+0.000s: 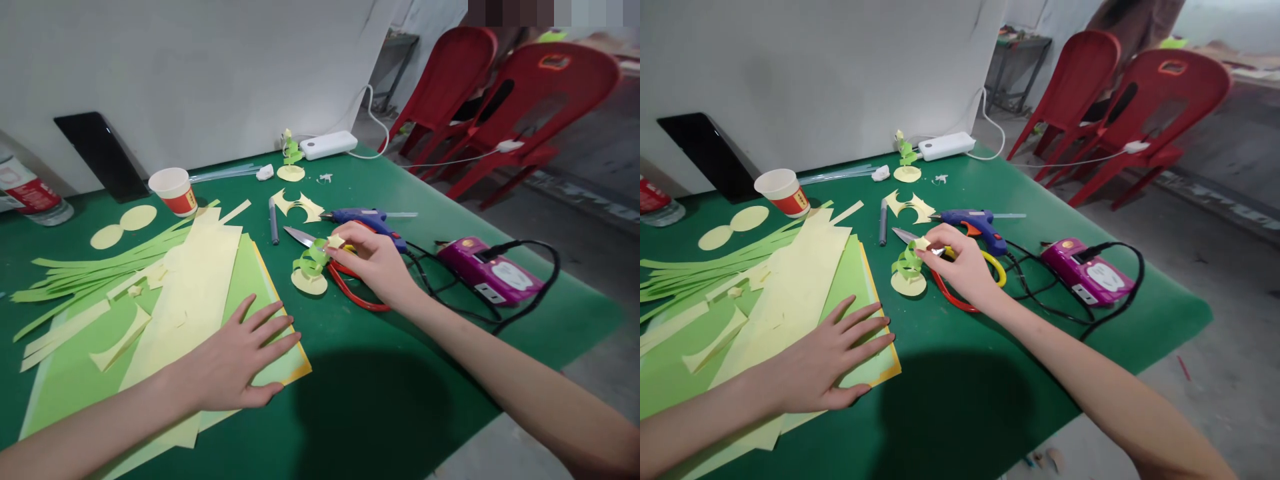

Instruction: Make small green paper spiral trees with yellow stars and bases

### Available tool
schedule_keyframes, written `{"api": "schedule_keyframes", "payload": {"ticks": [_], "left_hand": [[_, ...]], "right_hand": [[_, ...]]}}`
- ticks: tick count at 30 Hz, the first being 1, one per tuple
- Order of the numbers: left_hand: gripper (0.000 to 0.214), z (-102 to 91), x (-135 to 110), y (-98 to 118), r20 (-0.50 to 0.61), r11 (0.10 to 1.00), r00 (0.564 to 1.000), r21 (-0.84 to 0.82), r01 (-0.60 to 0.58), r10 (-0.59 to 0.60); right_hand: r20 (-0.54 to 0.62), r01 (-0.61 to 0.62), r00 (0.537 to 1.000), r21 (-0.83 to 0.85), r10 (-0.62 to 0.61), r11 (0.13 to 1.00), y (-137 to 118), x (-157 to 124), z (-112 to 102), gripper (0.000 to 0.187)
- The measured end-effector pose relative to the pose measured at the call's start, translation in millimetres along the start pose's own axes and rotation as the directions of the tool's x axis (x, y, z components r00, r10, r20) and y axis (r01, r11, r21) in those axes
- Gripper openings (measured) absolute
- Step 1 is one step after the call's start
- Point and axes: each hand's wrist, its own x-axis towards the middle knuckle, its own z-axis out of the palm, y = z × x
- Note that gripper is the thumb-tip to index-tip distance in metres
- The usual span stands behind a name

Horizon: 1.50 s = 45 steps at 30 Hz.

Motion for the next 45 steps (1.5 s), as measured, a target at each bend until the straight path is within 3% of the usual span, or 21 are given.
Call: {"api": "schedule_keyframes", "payload": {"ticks": [11, 21, 27, 34, 45], "left_hand": [[0.059, 1.1, -9, -5, -0.024, 1.0, 1.0, -0.012, -0.005, 0.005], [0.052, 4.2, 0, 1, -0.007, 0.999, 1.0, -0.05, 0.018, -0.019], [0.048, 2.9, 3, 3, -0.059, 0.998, 0.997, -0.052, 0.047, -0.05], [0.046, 4.3, 2, 2, -0.076, 0.998, 0.996, -0.055, 0.039, -0.043], [0.043, 5.1, 2, 2, -0.077, 0.996, 0.995, -0.066, 0.054, -0.059]], "right_hand": [[0.065, 0.165, 0.985, -0.115, -0.159, 0.98, -19, 16, 13, 0.007], [0.04, 0.152, 0.988, -0.137, -0.147, 0.979, -6, 16, 11, 0.008], [0.064, 0.235, 0.972, -0.199, -0.227, 0.951, -10, 18, 19, 0.008], [0.095, 0.312, 0.95, -0.261, -0.298, 0.913, 4, 30, 36, 0.007], [0.122, 0.315, 0.949, -0.292, -0.292, 0.903, 6, 30, 30, 0.002]]}}
